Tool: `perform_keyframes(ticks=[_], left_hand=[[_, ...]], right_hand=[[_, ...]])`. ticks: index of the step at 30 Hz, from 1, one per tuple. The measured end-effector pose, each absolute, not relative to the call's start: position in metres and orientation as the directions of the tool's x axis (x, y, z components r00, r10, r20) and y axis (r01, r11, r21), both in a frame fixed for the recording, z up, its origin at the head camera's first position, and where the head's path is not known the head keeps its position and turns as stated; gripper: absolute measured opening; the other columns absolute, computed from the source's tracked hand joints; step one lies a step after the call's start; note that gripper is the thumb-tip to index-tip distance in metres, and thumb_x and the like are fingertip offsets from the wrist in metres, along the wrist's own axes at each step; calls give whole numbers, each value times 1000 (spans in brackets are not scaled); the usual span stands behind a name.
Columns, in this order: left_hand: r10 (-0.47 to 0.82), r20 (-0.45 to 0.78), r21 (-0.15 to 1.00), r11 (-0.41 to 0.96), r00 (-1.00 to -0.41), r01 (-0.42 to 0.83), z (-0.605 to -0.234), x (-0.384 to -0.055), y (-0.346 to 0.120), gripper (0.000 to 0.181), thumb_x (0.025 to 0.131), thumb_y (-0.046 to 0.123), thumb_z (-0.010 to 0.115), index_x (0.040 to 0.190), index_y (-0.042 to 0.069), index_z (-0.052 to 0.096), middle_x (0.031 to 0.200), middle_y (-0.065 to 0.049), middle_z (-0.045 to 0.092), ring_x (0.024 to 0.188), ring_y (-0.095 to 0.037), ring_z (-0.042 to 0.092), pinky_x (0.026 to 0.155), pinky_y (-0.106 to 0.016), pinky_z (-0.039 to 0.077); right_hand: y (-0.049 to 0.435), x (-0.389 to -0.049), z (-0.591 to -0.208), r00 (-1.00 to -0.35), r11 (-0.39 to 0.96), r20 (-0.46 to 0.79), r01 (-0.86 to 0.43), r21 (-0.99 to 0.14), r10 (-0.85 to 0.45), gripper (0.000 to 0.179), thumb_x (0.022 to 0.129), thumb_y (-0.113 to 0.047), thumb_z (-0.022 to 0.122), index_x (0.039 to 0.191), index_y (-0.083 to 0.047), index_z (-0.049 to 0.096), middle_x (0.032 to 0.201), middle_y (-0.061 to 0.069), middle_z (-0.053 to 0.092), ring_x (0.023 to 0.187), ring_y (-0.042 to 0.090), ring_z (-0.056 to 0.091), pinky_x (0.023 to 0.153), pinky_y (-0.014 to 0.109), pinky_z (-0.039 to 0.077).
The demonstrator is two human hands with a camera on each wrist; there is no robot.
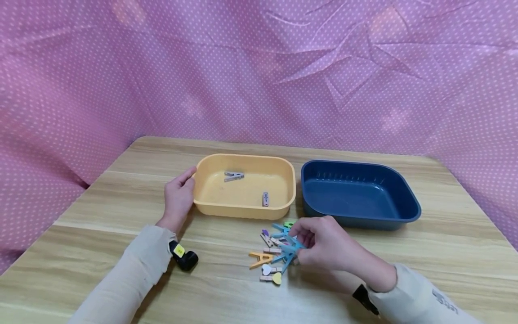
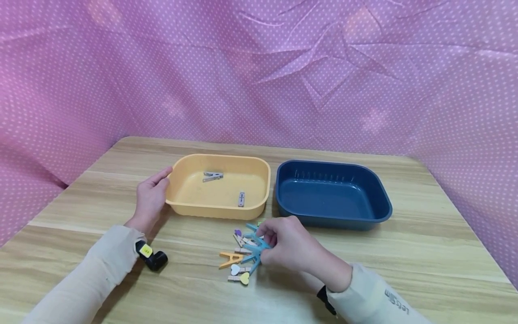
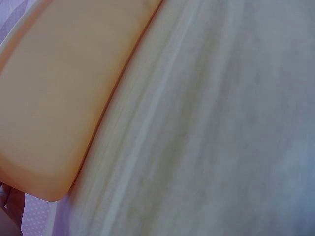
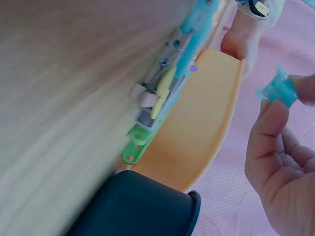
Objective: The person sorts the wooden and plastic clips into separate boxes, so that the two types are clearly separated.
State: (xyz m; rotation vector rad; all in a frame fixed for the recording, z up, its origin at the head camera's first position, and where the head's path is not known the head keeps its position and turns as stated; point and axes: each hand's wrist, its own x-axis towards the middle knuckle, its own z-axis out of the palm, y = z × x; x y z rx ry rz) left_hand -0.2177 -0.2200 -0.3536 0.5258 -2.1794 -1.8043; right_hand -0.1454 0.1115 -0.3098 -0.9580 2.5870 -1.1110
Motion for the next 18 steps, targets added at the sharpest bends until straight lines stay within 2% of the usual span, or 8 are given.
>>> perform_keyframes(ticks=[18], left_hand=[[-447,-18,983,157,-894,-99,-355,-221,-221,38,95,15,42,132,14,52,139,0,47,125,-11,44,100,-25,41]], right_hand=[[101,-152,-299,-893,472,165,-369,-801,-418,27,71,0,68,97,-6,66,79,2,61,73,15,54,61,21,50]])
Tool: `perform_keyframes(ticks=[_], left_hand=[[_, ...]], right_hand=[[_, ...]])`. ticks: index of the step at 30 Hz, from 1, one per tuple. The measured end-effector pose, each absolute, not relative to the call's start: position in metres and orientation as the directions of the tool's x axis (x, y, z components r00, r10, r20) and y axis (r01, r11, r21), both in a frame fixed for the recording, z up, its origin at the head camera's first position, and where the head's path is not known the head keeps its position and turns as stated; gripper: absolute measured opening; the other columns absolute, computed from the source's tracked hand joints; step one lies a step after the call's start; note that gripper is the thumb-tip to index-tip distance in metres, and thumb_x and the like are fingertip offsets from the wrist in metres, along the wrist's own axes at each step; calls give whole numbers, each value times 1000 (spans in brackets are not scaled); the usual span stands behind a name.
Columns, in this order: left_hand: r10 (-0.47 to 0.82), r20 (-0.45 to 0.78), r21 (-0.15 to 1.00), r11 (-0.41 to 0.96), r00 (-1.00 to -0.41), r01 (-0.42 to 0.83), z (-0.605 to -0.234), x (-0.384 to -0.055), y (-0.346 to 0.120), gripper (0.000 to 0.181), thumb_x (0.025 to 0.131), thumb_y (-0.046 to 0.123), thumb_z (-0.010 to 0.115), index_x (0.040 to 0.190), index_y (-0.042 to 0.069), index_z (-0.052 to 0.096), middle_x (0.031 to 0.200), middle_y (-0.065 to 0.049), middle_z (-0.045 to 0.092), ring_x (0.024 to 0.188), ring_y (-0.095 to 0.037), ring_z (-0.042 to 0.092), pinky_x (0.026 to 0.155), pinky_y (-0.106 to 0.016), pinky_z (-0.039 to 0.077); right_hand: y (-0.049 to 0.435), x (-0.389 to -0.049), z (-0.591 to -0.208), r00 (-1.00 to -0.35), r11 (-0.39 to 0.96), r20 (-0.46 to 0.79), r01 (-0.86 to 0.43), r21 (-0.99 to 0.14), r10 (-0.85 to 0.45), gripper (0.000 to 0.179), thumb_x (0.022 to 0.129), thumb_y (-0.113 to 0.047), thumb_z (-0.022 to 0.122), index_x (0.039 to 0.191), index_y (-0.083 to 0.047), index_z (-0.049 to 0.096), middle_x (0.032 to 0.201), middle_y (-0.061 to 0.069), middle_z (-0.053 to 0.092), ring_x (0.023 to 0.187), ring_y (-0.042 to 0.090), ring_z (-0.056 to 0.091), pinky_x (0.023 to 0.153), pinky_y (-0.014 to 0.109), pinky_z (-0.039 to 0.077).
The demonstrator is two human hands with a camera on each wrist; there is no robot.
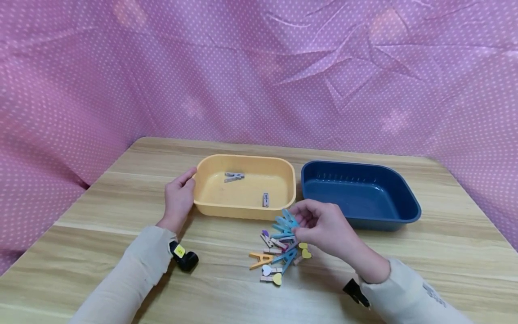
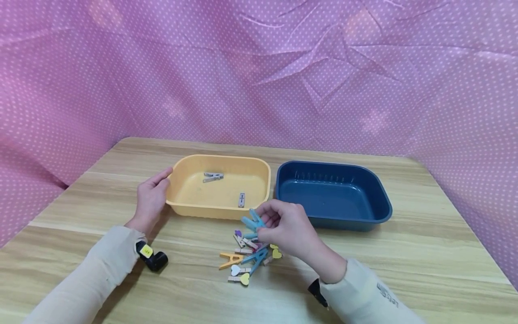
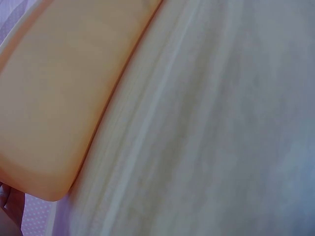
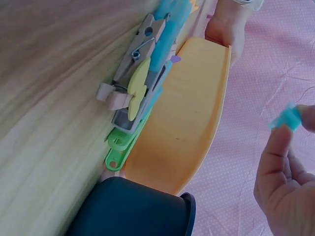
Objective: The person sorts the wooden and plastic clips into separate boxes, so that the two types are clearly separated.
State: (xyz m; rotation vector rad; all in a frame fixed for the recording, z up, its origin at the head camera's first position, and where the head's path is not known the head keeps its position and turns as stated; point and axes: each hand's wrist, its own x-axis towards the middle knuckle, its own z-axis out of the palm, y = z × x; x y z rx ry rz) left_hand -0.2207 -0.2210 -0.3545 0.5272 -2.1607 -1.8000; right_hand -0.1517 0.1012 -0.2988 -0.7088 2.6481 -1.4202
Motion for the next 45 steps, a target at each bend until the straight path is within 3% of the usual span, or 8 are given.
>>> perform_keyframes(ticks=[19,32,45], left_hand=[[-451,-24,982,159,-892,-106,-355,-221,-220,38,96,16,42,132,15,52,140,2,46,125,-11,44,100,-25,41],[-443,-12,983,161,-897,-92,-355,-220,-221,38,96,15,41,132,14,52,140,0,45,125,-12,45,99,-25,41],[-441,-19,983,157,-897,-98,-354,-222,-222,38,96,14,41,132,15,52,140,0,46,125,-11,45,99,-25,41]], right_hand=[[95,-163,-302,-912,402,225,-359,-842,-344,26,76,-4,71,102,-6,66,85,4,65,76,16,60,66,22,54],[90,-176,-303,-914,383,303,-390,-837,-269,24,78,-11,73,100,-9,67,83,1,66,75,14,61,61,23,54],[83,-189,-302,-947,379,256,-312,-871,-192,24,80,-16,72,103,-9,68,89,6,67,78,18,59,64,21,52]])
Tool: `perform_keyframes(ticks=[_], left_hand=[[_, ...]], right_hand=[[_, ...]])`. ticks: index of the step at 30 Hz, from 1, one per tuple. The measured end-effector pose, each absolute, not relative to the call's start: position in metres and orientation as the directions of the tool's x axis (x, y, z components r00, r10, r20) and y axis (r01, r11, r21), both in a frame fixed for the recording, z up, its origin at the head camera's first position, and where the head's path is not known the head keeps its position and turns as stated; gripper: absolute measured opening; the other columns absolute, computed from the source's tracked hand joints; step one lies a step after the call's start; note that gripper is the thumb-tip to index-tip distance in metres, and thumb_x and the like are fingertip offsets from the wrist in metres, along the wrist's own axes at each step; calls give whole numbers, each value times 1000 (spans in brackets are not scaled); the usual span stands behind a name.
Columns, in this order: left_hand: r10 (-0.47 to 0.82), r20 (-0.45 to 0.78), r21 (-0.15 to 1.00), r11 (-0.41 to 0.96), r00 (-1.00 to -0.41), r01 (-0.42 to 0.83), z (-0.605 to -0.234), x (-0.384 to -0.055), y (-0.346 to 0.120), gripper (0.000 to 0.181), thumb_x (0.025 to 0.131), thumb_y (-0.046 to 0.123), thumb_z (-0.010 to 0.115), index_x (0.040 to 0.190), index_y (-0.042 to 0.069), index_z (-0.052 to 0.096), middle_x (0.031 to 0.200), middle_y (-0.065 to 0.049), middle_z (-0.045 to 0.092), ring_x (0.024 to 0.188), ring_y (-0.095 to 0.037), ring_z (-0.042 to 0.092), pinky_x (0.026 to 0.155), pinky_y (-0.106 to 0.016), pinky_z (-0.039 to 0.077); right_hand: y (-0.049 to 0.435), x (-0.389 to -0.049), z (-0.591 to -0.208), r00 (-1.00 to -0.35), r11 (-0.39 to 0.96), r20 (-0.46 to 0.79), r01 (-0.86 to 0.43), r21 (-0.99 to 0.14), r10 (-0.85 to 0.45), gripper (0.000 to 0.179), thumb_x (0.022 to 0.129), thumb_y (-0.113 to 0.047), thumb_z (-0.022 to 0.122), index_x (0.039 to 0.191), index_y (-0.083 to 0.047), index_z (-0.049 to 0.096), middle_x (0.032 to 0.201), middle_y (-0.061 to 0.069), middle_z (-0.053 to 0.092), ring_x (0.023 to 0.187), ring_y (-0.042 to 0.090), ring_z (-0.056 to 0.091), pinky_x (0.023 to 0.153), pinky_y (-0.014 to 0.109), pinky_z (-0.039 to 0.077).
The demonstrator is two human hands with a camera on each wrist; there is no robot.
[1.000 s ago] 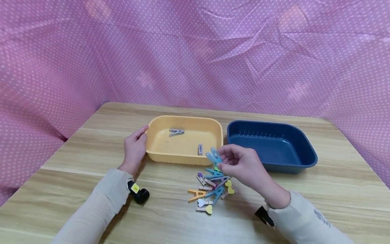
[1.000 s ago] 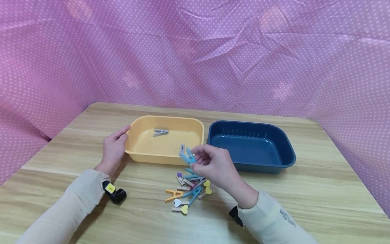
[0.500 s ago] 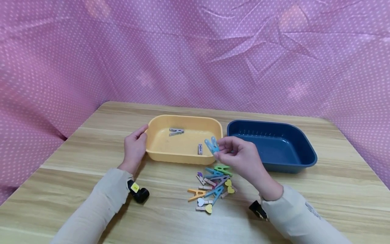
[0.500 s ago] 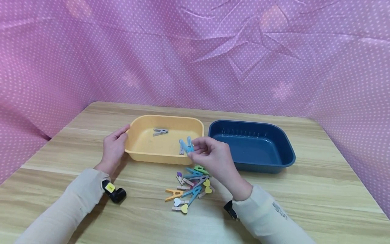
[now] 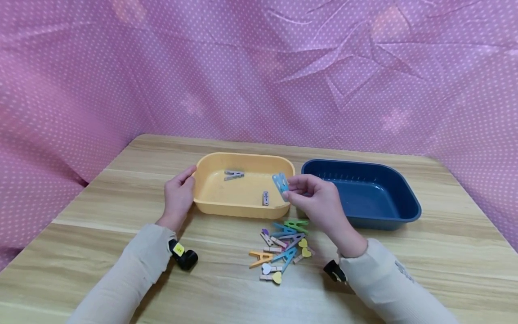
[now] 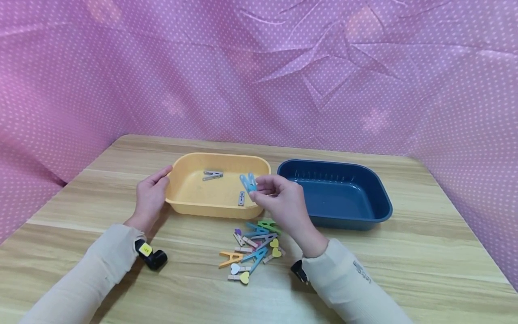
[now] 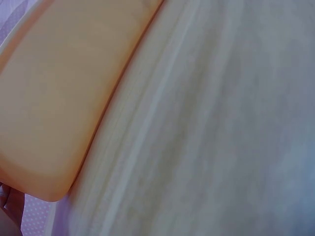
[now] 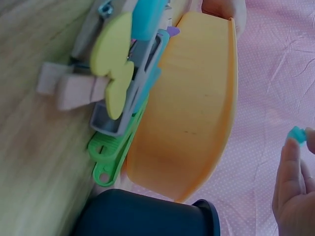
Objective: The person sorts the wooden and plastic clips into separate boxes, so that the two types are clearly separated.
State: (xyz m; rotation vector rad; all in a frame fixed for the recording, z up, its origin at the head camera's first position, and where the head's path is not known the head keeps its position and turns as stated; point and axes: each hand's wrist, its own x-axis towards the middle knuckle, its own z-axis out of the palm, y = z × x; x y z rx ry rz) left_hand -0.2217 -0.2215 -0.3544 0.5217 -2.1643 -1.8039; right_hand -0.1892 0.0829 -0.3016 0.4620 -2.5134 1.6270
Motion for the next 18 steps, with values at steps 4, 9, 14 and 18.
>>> perform_keyframes(ticks=[4,9,14,18], left_hand=[[-437,-25,983,155,-899,-103,-354,-222,-221,38,96,15,41,133,15,51,140,0,45,125,-12,44,100,-25,41],[-428,-34,982,152,-903,-109,-353,-222,-221,38,97,16,41,133,16,50,141,1,44,127,-11,42,101,-25,40],[-437,-26,982,155,-899,-104,-354,-222,-222,38,96,16,41,132,15,52,140,0,46,126,-10,43,100,-25,40],[-441,-30,980,162,-897,-112,-354,-222,-222,38,97,16,40,133,15,51,140,0,46,126,-11,43,101,-25,40]], right_hand=[[81,-193,-302,-952,350,246,-296,-889,-181,23,81,-15,71,103,-8,67,91,7,67,80,18,59,66,21,52],[80,-198,-303,-955,319,241,-285,-904,-171,23,82,-16,70,103,-7,67,95,7,66,83,18,58,66,21,52],[77,-203,-302,-961,307,225,-265,-914,-158,24,83,-19,70,104,-7,67,96,7,66,84,18,58,67,21,52],[74,-208,-302,-971,300,203,-234,-925,-128,24,83,-20,70,103,-7,67,97,7,66,85,17,58,67,21,51]])
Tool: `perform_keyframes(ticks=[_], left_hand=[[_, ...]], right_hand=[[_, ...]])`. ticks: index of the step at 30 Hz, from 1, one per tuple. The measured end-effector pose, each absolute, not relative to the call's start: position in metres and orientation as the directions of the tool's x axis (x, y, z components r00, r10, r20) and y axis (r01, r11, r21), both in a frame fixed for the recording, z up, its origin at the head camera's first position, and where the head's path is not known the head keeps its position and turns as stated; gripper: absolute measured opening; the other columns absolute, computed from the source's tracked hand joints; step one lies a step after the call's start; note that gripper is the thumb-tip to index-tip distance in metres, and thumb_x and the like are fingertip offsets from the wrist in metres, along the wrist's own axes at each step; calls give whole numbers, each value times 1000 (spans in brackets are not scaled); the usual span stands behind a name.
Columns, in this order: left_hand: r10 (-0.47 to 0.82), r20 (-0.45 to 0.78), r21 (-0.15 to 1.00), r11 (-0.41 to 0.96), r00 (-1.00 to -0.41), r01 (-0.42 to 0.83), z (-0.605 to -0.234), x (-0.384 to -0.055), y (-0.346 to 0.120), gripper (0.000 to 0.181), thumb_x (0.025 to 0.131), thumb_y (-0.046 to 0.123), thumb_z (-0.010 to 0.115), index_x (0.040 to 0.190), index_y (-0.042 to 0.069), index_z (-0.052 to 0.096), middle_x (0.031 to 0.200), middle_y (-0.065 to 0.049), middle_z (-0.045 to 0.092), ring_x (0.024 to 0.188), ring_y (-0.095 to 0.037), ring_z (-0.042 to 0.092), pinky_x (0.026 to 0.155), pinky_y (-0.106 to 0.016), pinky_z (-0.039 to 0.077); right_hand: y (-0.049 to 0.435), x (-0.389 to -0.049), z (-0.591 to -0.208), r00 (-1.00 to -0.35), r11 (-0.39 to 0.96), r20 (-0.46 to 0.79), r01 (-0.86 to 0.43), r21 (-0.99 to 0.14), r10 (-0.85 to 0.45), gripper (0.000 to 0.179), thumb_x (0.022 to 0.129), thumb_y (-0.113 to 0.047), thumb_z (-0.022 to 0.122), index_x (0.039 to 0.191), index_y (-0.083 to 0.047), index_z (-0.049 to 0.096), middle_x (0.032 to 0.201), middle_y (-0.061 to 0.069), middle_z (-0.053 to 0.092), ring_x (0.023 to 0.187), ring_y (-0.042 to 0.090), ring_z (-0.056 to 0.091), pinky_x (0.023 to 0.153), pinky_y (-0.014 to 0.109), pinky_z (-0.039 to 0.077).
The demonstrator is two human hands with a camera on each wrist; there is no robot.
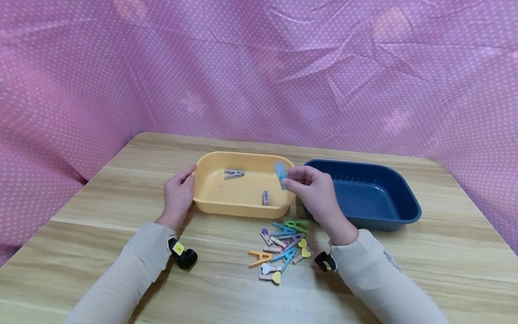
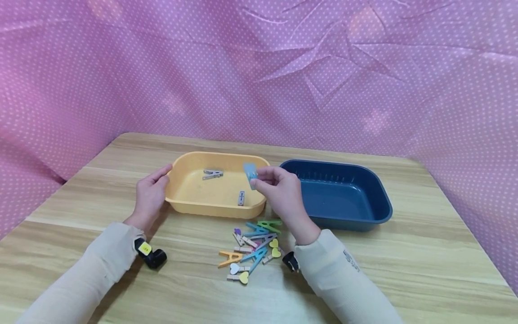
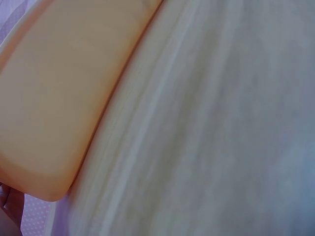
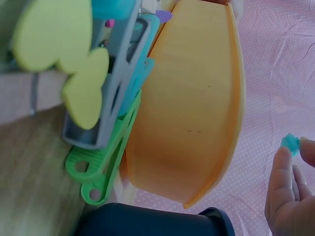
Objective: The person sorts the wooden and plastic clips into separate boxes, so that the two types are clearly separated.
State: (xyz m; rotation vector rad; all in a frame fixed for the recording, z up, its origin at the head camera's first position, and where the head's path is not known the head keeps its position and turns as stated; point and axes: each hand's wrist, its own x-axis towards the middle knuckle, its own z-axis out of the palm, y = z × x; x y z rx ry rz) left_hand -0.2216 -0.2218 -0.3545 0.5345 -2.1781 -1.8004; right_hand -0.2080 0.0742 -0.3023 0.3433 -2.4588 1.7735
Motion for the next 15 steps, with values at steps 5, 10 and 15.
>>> perform_keyframes(ticks=[5,10,15], left_hand=[[-444,-27,981,162,-895,-110,-355,-222,-221,38,96,15,41,132,15,52,140,0,46,126,-11,43,100,-25,41],[-446,-13,982,162,-895,-95,-356,-222,-221,38,96,14,42,132,14,52,139,-1,47,125,-11,44,100,-25,41],[-445,-11,981,169,-896,-96,-356,-221,-221,38,96,14,41,132,14,51,139,0,46,126,-11,44,101,-26,40]], right_hand=[[71,-214,-304,-976,279,199,-217,-936,-92,26,84,-21,68,105,-6,66,97,8,65,83,14,57,65,19,50],[72,-215,-307,-979,236,181,-199,-951,-93,26,86,-19,66,107,-3,64,95,10,64,79,9,62,68,18,52],[74,-215,-308,-979,205,175,-195,-959,-108,26,86,-17,65,107,-2,64,93,10,63,77,8,63,69,19,53]])
